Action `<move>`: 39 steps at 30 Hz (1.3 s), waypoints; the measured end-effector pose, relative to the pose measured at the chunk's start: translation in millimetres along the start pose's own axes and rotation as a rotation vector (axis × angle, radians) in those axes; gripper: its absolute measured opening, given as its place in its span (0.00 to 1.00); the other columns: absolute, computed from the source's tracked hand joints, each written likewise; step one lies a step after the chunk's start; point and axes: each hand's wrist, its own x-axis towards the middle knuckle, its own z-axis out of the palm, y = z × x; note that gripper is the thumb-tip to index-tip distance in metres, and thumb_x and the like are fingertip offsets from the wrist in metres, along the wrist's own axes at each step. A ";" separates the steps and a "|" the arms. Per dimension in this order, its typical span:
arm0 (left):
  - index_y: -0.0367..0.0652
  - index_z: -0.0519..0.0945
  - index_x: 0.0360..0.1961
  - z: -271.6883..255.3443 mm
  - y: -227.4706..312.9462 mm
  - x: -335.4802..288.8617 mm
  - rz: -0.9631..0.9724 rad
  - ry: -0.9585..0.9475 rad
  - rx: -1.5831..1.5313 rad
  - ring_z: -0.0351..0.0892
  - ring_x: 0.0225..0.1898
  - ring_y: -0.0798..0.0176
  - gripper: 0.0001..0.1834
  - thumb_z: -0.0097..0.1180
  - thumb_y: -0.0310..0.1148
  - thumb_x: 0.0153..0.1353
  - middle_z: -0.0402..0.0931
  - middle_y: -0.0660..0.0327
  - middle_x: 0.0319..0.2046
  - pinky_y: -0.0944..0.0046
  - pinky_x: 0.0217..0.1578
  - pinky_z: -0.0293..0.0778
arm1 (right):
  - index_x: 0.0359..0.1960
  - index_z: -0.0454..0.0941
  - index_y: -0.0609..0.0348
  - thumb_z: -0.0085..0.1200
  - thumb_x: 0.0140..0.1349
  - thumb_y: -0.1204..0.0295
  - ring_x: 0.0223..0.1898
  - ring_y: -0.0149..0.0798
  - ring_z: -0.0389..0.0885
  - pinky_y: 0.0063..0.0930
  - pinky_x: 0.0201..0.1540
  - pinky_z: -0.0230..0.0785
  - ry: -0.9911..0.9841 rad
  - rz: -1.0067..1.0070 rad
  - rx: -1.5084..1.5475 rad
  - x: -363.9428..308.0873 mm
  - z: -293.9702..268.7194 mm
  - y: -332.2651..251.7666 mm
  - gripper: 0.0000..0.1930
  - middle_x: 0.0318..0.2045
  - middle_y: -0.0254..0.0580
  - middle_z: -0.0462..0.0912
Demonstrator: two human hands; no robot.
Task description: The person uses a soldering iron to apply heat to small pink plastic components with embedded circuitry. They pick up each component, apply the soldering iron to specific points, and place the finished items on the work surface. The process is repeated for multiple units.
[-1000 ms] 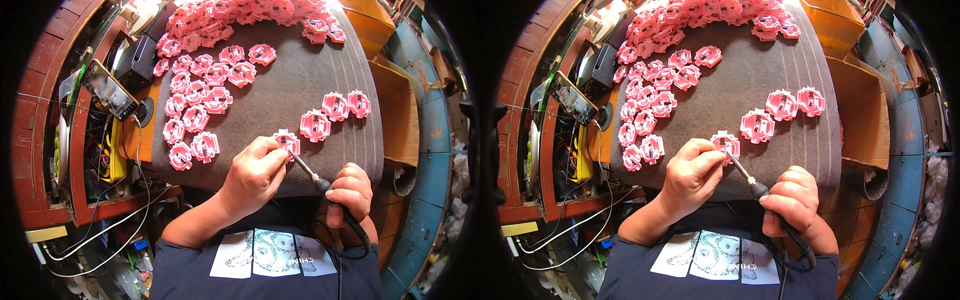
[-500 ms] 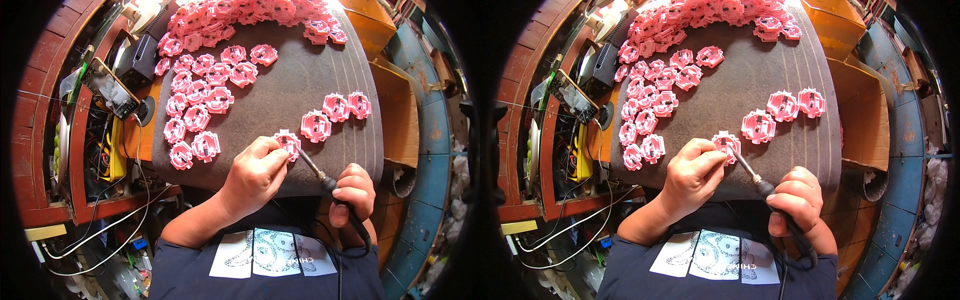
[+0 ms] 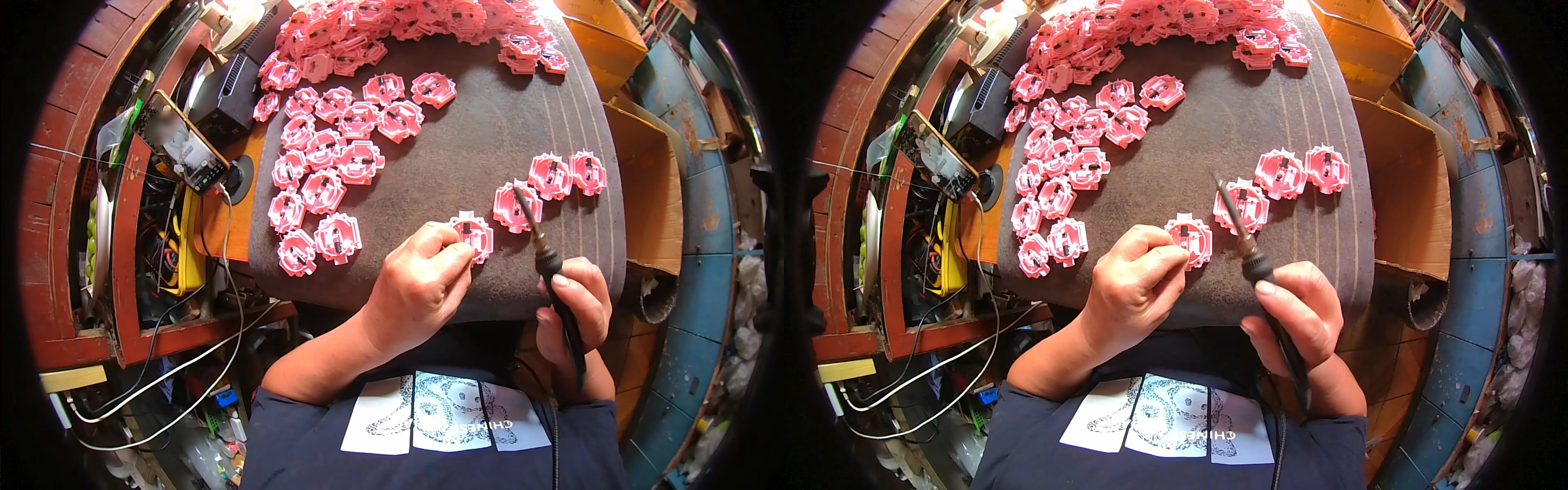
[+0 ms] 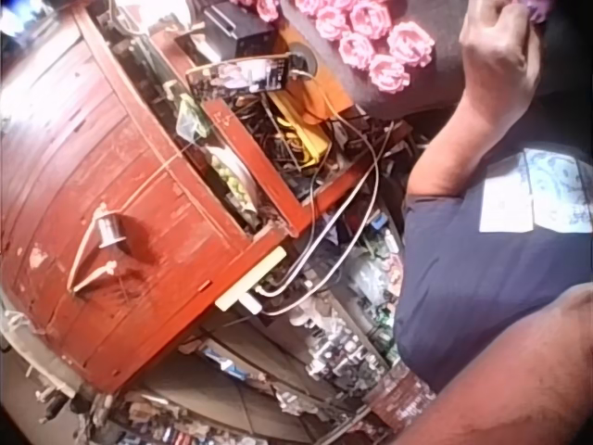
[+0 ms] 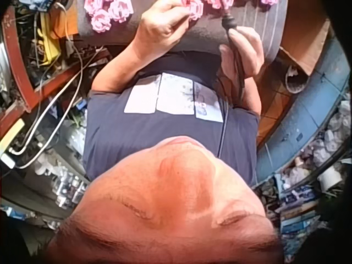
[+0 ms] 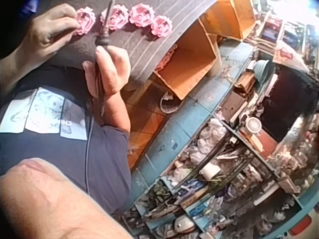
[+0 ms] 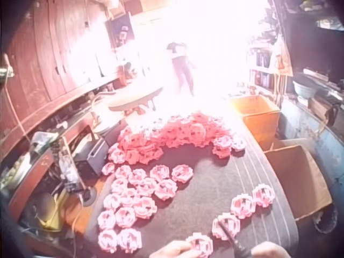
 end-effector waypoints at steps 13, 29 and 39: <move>0.36 0.86 0.42 1.4 -0.3 -0.8 -0.007 0.005 -0.010 0.85 0.38 0.50 0.13 0.70 0.16 0.56 0.81 0.52 0.38 0.56 0.38 0.82 | 0.59 0.74 0.64 0.67 0.56 0.84 0.41 0.61 0.88 0.46 0.41 0.81 -0.277 0.175 -0.080 29.0 21.1 -5.1 0.27 0.47 0.60 0.85; 0.35 0.86 0.44 1.2 -3.5 -1.4 0.006 -0.002 -0.053 0.87 0.40 0.48 0.13 0.70 0.16 0.58 0.83 0.51 0.42 0.56 0.39 0.83 | 0.60 0.75 0.58 0.59 0.53 0.86 0.42 0.60 0.88 0.45 0.38 0.81 -0.388 0.188 -0.114 45.6 40.9 2.4 0.29 0.50 0.56 0.86; 0.34 0.85 0.44 4.1 -4.6 -2.9 0.010 0.023 -0.039 0.87 0.39 0.46 0.12 0.68 0.17 0.58 0.82 0.51 0.42 0.54 0.39 0.83 | 0.58 0.75 0.56 0.57 0.47 0.90 0.45 0.59 0.88 0.46 0.41 0.82 -0.471 0.236 -0.106 49.4 38.4 3.6 0.33 0.50 0.54 0.87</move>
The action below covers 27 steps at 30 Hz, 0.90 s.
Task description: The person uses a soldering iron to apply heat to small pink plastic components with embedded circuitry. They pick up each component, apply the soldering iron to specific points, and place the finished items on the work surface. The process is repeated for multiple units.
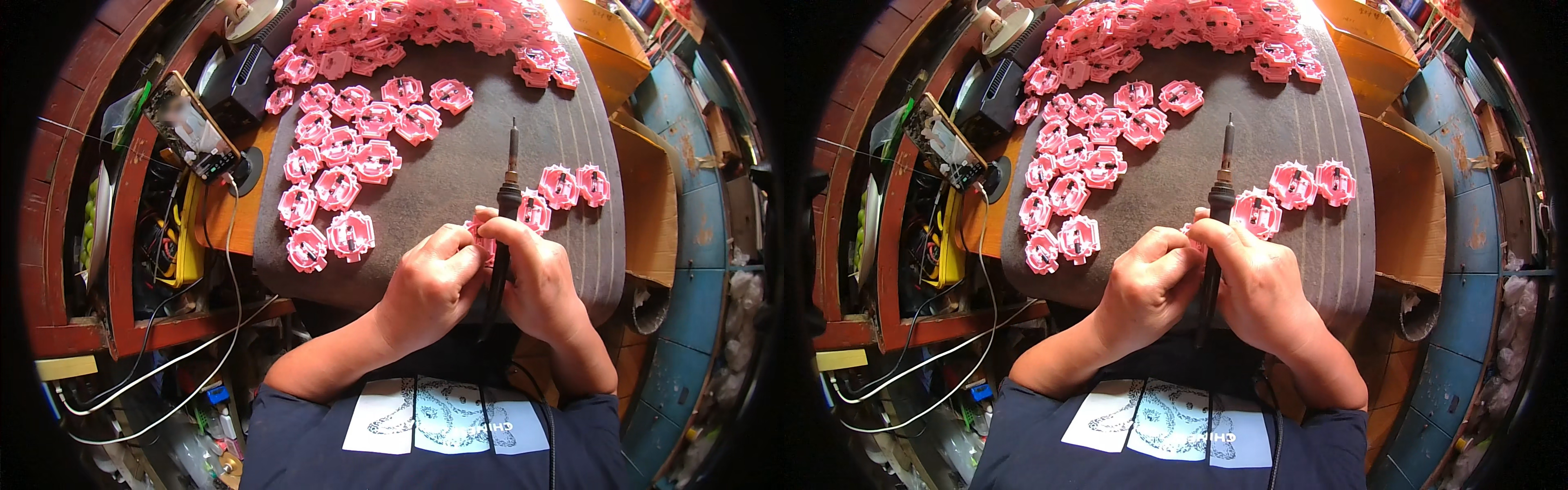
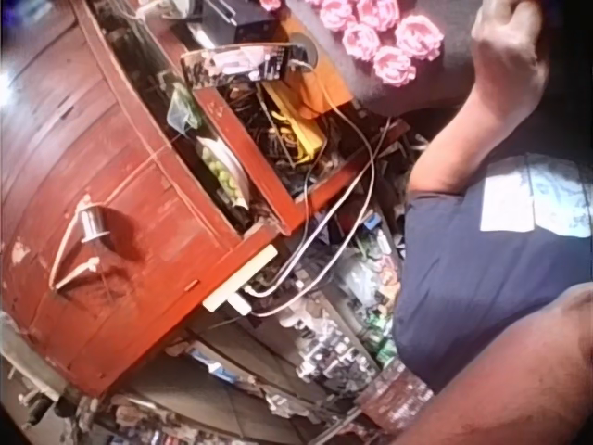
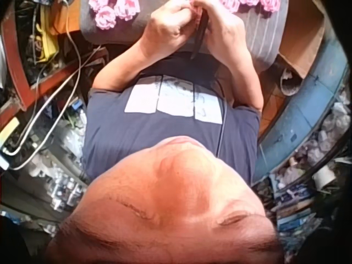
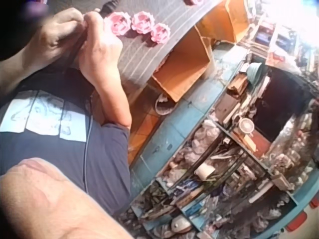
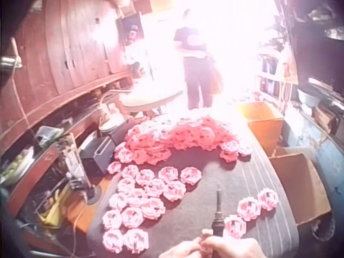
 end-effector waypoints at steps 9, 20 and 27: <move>0.34 0.82 0.45 -11.3 8.2 -4.2 -0.003 0.042 -0.033 0.84 0.44 0.43 0.13 0.67 0.19 0.59 0.79 0.50 0.44 0.51 0.43 0.83 | 0.57 0.75 0.59 0.57 0.49 0.91 0.52 0.61 0.87 0.45 0.49 0.83 0.005 0.036 0.076 0.8 1.8 2.9 0.29 0.56 0.58 0.85; 0.39 0.84 0.45 -84.2 5.4 -33.0 -0.230 0.003 0.715 0.86 0.39 0.46 0.16 0.73 0.24 0.55 0.80 0.53 0.45 0.52 0.39 0.82 | 0.58 0.75 0.57 0.54 0.51 0.93 0.53 0.66 0.85 0.48 0.51 0.80 0.181 0.146 -0.213 -1.0 -9.2 12.6 0.31 0.58 0.61 0.84; 0.35 0.84 0.49 -49.8 2.7 -30.5 -0.014 0.002 0.427 0.86 0.43 0.45 0.18 0.69 0.18 0.55 0.80 0.50 0.48 0.53 0.44 0.84 | 0.57 0.74 0.61 0.69 0.59 0.80 0.51 0.64 0.88 0.46 0.51 0.82 0.302 -0.062 -0.153 -9.7 -6.9 14.2 0.25 0.57 0.62 0.85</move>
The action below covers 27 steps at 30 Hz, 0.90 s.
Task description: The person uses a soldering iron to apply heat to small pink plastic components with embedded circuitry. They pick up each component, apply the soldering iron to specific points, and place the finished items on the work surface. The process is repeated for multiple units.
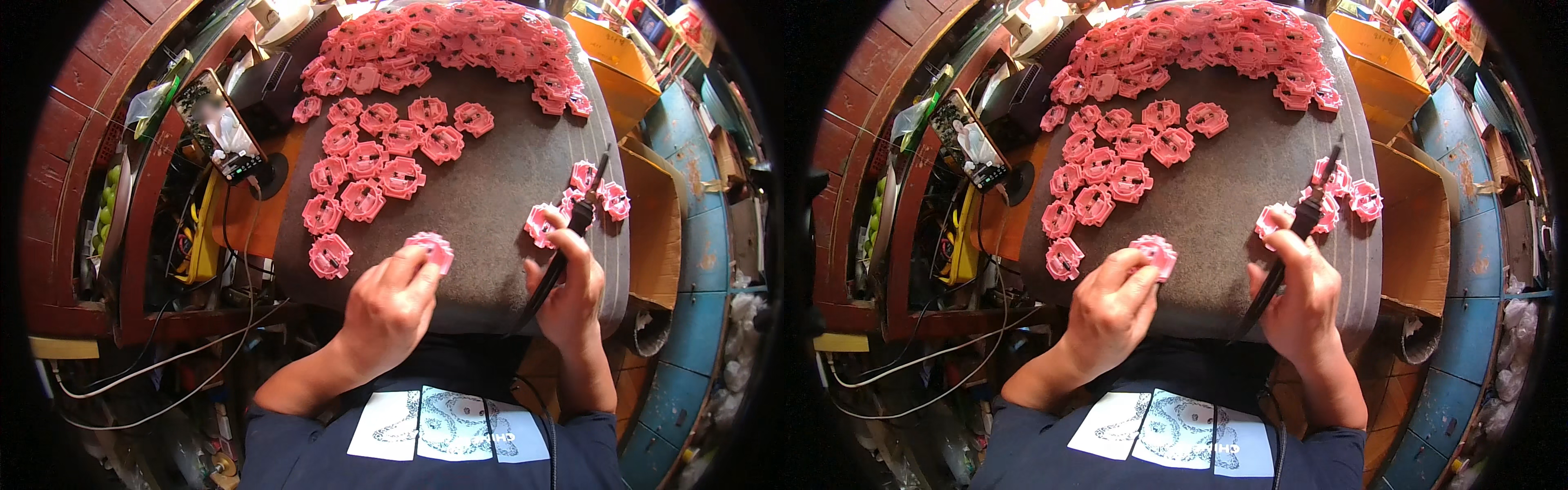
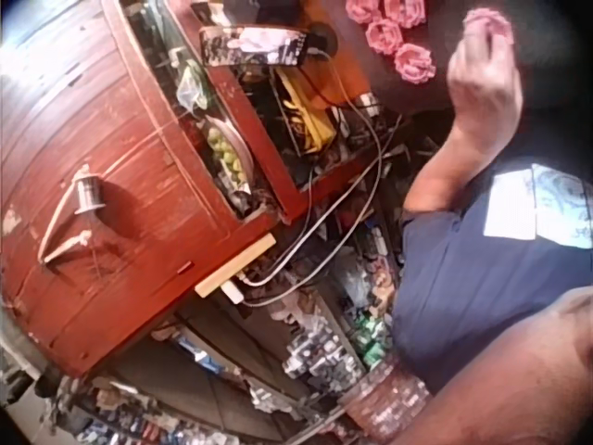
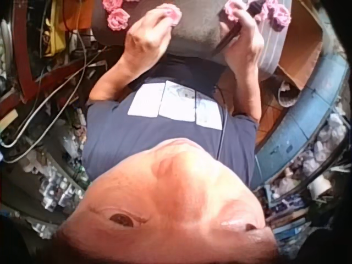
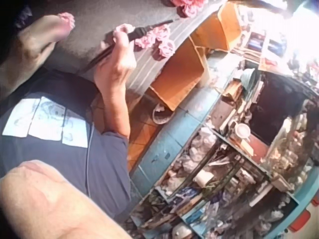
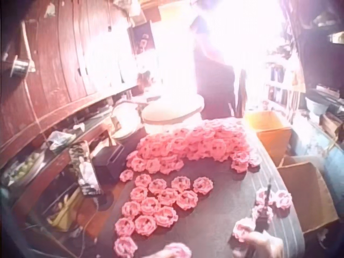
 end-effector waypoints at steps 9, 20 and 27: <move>0.40 0.85 0.52 25.1 -1.6 18.5 0.119 -0.060 -0.288 0.83 0.40 0.53 0.25 0.65 0.13 0.51 0.79 0.52 0.53 0.56 0.41 0.81 | 0.54 0.75 0.59 0.67 0.55 0.83 0.39 0.62 0.83 0.49 0.41 0.75 -0.187 0.111 0.122 -0.7 6.4 -16.8 0.24 0.41 0.56 0.84; 0.40 0.86 0.49 31.3 8.5 20.5 0.094 0.027 -0.301 0.83 0.40 0.54 0.18 0.67 0.19 0.56 0.81 0.53 0.52 0.56 0.41 0.80 | 0.54 0.75 0.59 0.62 0.60 0.87 0.38 0.47 0.84 0.37 0.43 0.76 -0.179 0.118 0.133 7.5 13.0 -14.7 0.21 0.40 0.47 0.83; 0.39 0.86 0.47 32.7 2.4 23.7 0.145 -0.081 -0.240 0.84 0.46 0.50 0.15 0.69 0.23 0.58 0.82 0.53 0.51 0.53 0.48 0.79 | 0.52 0.76 0.61 0.59 0.60 0.87 0.34 0.54 0.82 0.43 0.37 0.74 -0.167 0.110 0.173 2.9 14.5 -11.9 0.19 0.34 0.51 0.82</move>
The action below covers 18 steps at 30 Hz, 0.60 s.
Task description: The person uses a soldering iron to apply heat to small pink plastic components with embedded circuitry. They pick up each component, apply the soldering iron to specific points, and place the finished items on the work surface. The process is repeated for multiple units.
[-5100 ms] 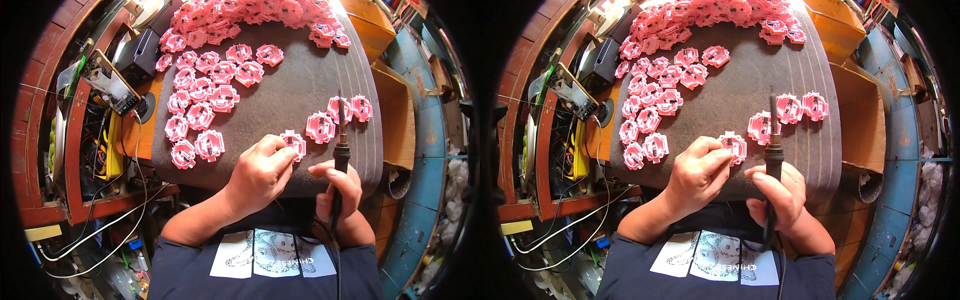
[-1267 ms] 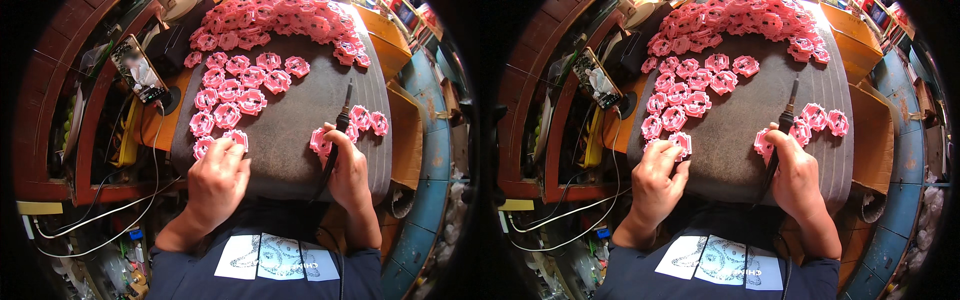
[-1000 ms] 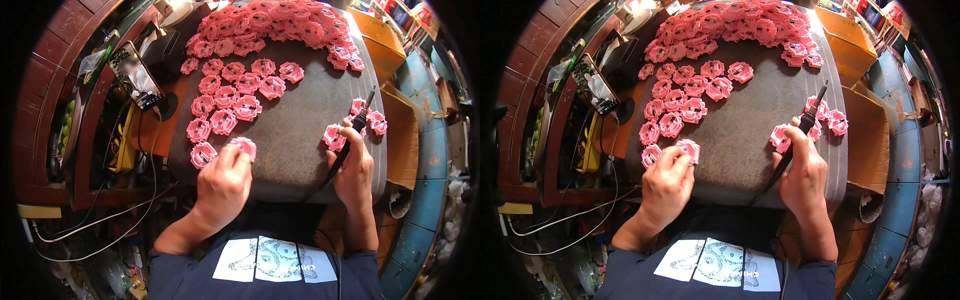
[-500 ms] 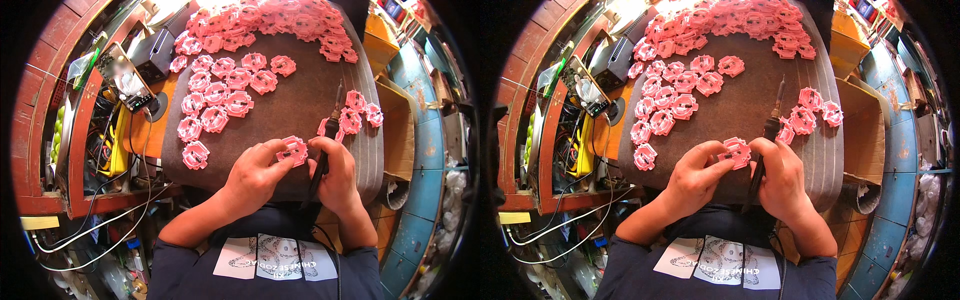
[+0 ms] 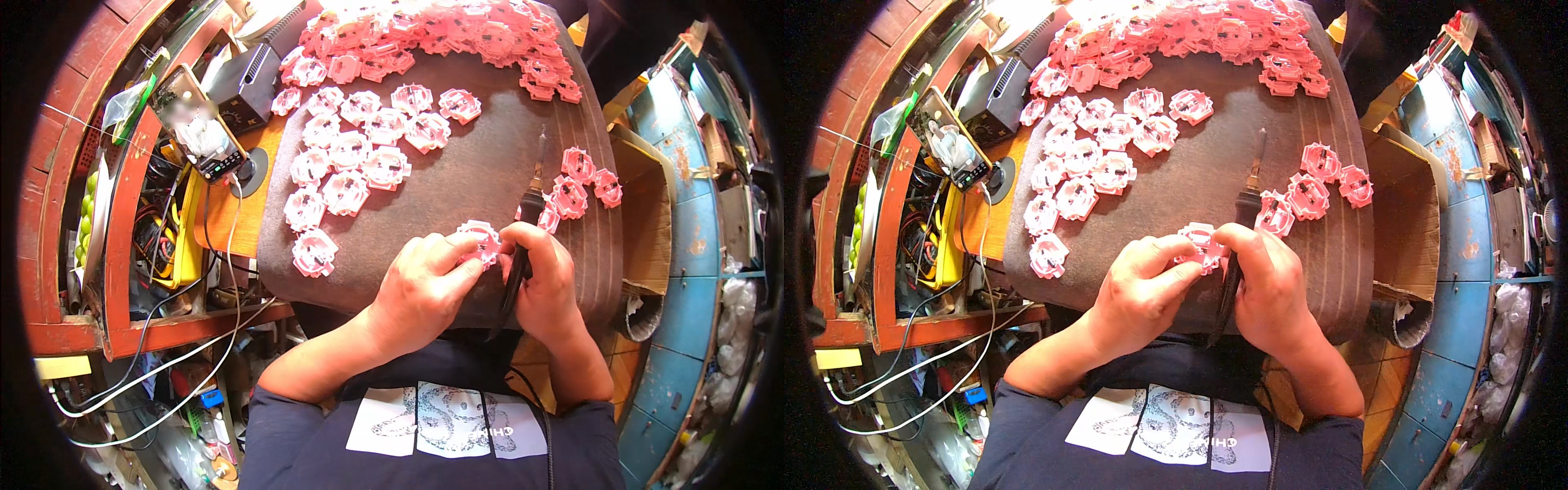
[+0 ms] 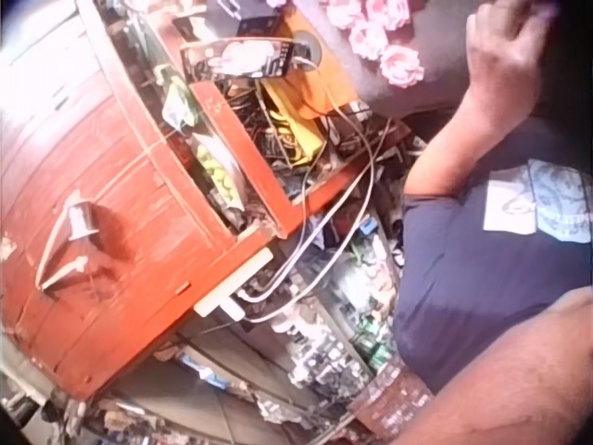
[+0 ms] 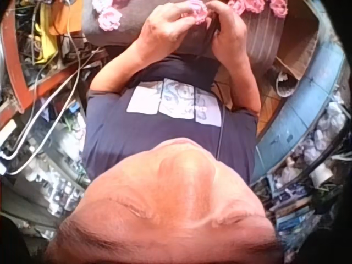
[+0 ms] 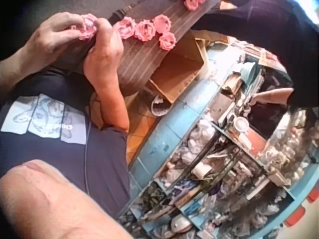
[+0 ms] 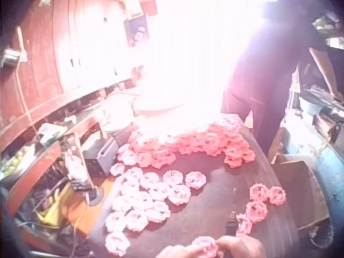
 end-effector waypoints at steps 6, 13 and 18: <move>0.39 0.85 0.48 -5.4 -2.0 2.0 -0.049 0.016 -0.027 0.81 0.46 0.49 0.16 0.72 0.30 0.59 0.78 0.48 0.55 0.51 0.51 0.78 | 0.51 0.76 0.61 0.63 0.60 0.88 0.32 0.43 0.82 0.34 0.37 0.76 0.021 -0.086 -0.026 -3.1 -0.7 -5.9 0.19 0.35 0.44 0.82; 0.38 0.85 0.52 0.0 7.4 2.8 -0.065 0.119 -0.034 0.82 0.44 0.49 0.19 0.71 0.24 0.58 0.78 0.50 0.51 0.52 0.49 0.79 | 0.53 0.76 0.62 0.62 0.59 0.86 0.32 0.56 0.82 0.45 0.35 0.74 0.047 -0.071 0.044 -5.0 5.7 -9.5 0.19 0.36 0.51 0.84; 0.37 0.86 0.50 10.8 5.3 2.7 -0.105 0.123 -0.195 0.84 0.39 0.50 0.16 0.67 0.19 0.60 0.79 0.51 0.43 0.55 0.41 0.81 | 0.53 0.75 0.62 0.63 0.61 0.85 0.34 0.56 0.84 0.44 0.38 0.77 0.068 -0.079 0.088 -5.2 8.4 -9.1 0.19 0.37 0.51 0.84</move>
